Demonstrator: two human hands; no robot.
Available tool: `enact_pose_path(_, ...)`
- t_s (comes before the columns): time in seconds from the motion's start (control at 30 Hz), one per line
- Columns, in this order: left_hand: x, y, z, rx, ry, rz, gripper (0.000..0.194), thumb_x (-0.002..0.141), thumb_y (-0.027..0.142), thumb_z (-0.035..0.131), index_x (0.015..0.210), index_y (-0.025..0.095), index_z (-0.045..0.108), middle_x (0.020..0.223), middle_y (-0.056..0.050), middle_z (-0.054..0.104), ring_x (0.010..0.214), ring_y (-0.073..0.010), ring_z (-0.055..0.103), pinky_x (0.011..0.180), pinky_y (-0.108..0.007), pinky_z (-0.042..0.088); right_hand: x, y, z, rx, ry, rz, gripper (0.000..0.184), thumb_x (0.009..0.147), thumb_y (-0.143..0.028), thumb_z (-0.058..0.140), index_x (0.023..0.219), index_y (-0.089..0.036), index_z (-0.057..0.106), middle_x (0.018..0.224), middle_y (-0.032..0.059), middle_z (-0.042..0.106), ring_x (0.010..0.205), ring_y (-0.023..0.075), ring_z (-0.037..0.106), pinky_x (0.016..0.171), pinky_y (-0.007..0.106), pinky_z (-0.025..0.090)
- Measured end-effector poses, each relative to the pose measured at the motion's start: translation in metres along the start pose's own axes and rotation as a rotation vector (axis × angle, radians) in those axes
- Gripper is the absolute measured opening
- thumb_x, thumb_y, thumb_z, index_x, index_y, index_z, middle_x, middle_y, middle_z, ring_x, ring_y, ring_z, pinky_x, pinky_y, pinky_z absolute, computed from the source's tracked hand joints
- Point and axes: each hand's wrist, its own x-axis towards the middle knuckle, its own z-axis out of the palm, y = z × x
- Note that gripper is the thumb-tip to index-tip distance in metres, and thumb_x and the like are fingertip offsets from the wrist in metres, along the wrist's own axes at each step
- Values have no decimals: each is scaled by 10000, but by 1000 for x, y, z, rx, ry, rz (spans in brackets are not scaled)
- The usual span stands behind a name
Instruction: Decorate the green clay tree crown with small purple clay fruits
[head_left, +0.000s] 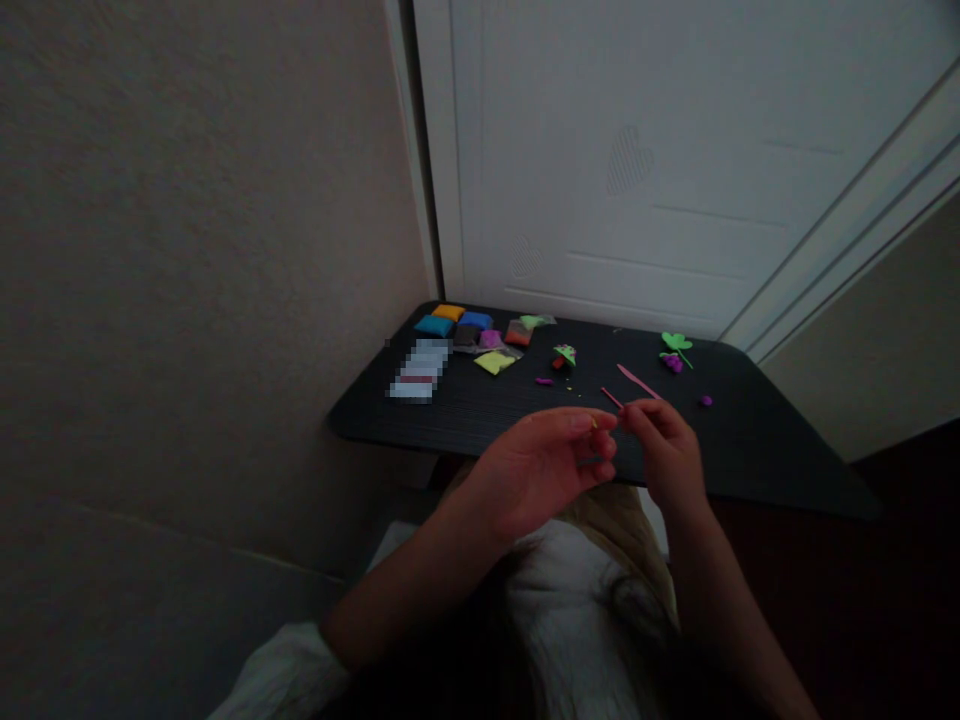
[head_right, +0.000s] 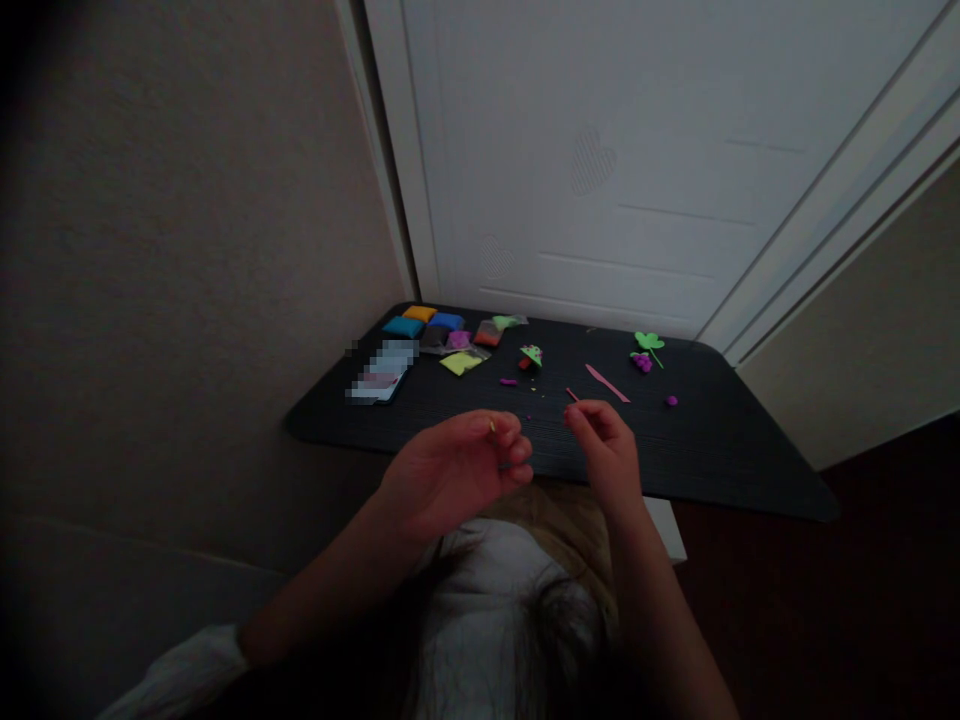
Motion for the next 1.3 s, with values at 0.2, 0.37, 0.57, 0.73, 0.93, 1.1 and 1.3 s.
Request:
enact_pose_path(0.2, -2, -1, 4, -98, -60, -1, 173, 771, 160, 461, 781, 95, 622, 755, -25, 529, 739, -114, 485, 677, -269, 383, 6, 40, 3, -30, -68, 197, 192, 723, -393, 571, 771, -208, 594, 666, -23, 579, 621, 126, 507, 598, 252, 388)
enact_pose_path(0.37, -3, -2, 4, -71, -87, 10, 185, 775, 147, 460, 788, 100, 638, 754, -29, 533, 741, -115, 481, 688, -269, 378, 4, 41, 1, -20, -102, 233, 183, 726, -387, 573, 781, -213, 589, 696, -21, 570, 661, 126, 513, 623, 250, 393)
enact_pose_path(0.57, -4, -3, 5, -38, -116, 6, 162, 750, 149, 504, 798, 109, 654, 738, -30, 537, 733, -117, 488, 683, -264, 376, 2, 39, 0, -23, -126, 235, 176, 726, -376, 578, 786, -210, 584, 713, -17, 563, 678, 129, 506, 636, 252, 394)
enact_pose_path(0.73, -4, -2, 7, 0, -121, 9, 134, 729, 171, 546, 759, 114, 663, 734, -27, 535, 726, -110, 492, 692, -260, 375, 1, 38, 0, -39, -148, 235, 177, 719, -373, 586, 797, -215, 583, 733, -12, 571, 683, 133, 504, 635, 256, 401)
enact_pose_path(0.93, -3, -3, 8, 5, -122, 15, 92, 714, 174, 576, 711, 142, 662, 722, -16, 546, 713, -104, 493, 685, -256, 373, 0, 37, 0, -71, -151, 231, 189, 720, -393, 579, 798, -221, 587, 729, -8, 578, 677, 139, 508, 622, 261, 407)
enact_pose_path(1.1, -2, -3, 8, -30, -80, 28, 92, 705, 224, 604, 681, 147, 647, 705, -2, 535, 707, -102, 492, 677, -253, 375, 1, 37, 1, -92, -148, 229, 180, 719, -390, 580, 780, -221, 590, 717, -10, 567, 661, 132, 502, 602, 254, 399)
enact_pose_path(1.3, -3, -4, 8, -21, -88, 60, 123, 720, 257, 602, 695, 146, 650, 707, -3, 540, 708, -100, 490, 676, -246, 379, 0, 38, 1, -112, -153, 220, 184, 731, -397, 562, 787, -223, 590, 716, -5, 565, 669, 136, 497, 606, 258, 396)
